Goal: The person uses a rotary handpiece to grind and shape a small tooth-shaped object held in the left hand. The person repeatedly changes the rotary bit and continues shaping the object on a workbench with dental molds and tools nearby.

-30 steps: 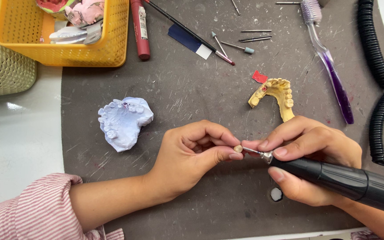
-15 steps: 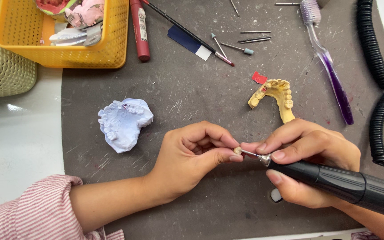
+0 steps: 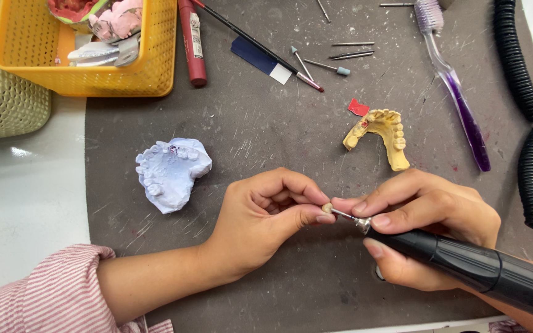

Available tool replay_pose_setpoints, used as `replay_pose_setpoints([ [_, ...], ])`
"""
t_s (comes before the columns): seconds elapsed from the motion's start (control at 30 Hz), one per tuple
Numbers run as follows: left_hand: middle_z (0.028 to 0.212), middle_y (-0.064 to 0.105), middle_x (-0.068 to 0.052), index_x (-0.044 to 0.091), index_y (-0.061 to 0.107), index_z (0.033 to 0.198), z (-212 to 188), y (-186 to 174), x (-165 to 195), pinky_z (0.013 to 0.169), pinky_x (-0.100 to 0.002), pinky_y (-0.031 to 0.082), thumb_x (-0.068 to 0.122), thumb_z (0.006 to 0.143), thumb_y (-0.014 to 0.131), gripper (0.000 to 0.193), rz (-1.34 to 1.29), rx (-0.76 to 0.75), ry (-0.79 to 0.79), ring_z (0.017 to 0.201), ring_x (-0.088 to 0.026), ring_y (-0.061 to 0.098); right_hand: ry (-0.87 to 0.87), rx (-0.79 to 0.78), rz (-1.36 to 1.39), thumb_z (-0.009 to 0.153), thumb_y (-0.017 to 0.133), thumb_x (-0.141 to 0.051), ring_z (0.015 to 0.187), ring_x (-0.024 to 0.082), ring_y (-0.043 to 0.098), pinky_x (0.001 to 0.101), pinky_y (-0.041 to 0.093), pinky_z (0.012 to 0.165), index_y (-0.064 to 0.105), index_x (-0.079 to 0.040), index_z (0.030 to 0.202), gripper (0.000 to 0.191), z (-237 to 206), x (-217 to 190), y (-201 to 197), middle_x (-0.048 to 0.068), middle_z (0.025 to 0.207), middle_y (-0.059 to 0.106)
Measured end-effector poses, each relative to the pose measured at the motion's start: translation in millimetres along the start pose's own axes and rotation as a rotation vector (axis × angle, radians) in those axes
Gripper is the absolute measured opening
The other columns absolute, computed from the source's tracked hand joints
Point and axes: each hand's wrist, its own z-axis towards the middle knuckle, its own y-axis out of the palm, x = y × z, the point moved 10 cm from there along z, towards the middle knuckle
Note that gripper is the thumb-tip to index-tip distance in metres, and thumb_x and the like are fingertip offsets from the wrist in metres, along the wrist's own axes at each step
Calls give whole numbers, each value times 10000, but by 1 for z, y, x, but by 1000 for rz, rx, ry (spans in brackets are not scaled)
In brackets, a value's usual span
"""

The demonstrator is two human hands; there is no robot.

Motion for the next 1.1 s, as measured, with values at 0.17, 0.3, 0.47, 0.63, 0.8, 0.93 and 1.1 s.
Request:
replay_pose_setpoints([
  [0.17,1011,775,-99,-19,685,1065,0,0,0,863,-256,619,-10,951,711,117,-3,-2,3,961,-128,754,-5,-8,-49,805,767,-5,1060,307,779,391,677,936,609,-67,1031,283,1,-1,0,149,1066,691],
  [0.3,1013,773,-101,-19,682,1068,1,-1,-2,868,-260,621,-11,951,708,120,-26,1,0,960,-133,754,17,-6,-86,785,775,-6,1041,300,782,369,682,900,607,-71,1019,295,2,0,-1,150,1061,694],
  [0.47,1014,773,-106,-23,681,1072,0,0,-2,861,-259,617,-13,955,708,120,-15,-4,-4,960,-136,752,9,3,-100,790,784,-11,1033,286,793,351,681,884,617,-76,1026,296,1,-1,-1,140,1062,705],
  [0.63,1012,775,-115,-28,682,1071,0,-1,-2,859,-265,620,-17,953,708,122,-2,-2,-17,957,-142,753,-25,-20,-105,803,783,-23,1047,285,784,348,682,895,606,-76,1038,299,0,-3,0,137,1067,696],
  [0.8,1029,771,-110,-27,679,1088,1,1,-2,872,-263,618,-12,968,684,121,-15,-8,-11,968,-138,751,4,35,-63,831,761,-21,1065,277,781,349,678,921,593,-78,1040,275,-4,1,-3,137,1081,693],
  [0.93,1037,772,-109,-33,681,1096,1,1,-2,881,-265,619,-12,977,671,121,-21,-10,-12,975,-139,751,53,72,-41,844,756,-13,1052,258,793,339,688,914,589,-74,1041,266,-5,6,-5,143,1092,706],
  [1.1,1024,771,-113,-33,684,1095,1,0,-2,864,-267,618,-7,970,683,127,-7,-5,-16,964,-139,752,7,12,-121,795,781,-36,1018,250,790,314,676,844,609,-78,1011,279,-2,-1,-3,138,1061,705],
])
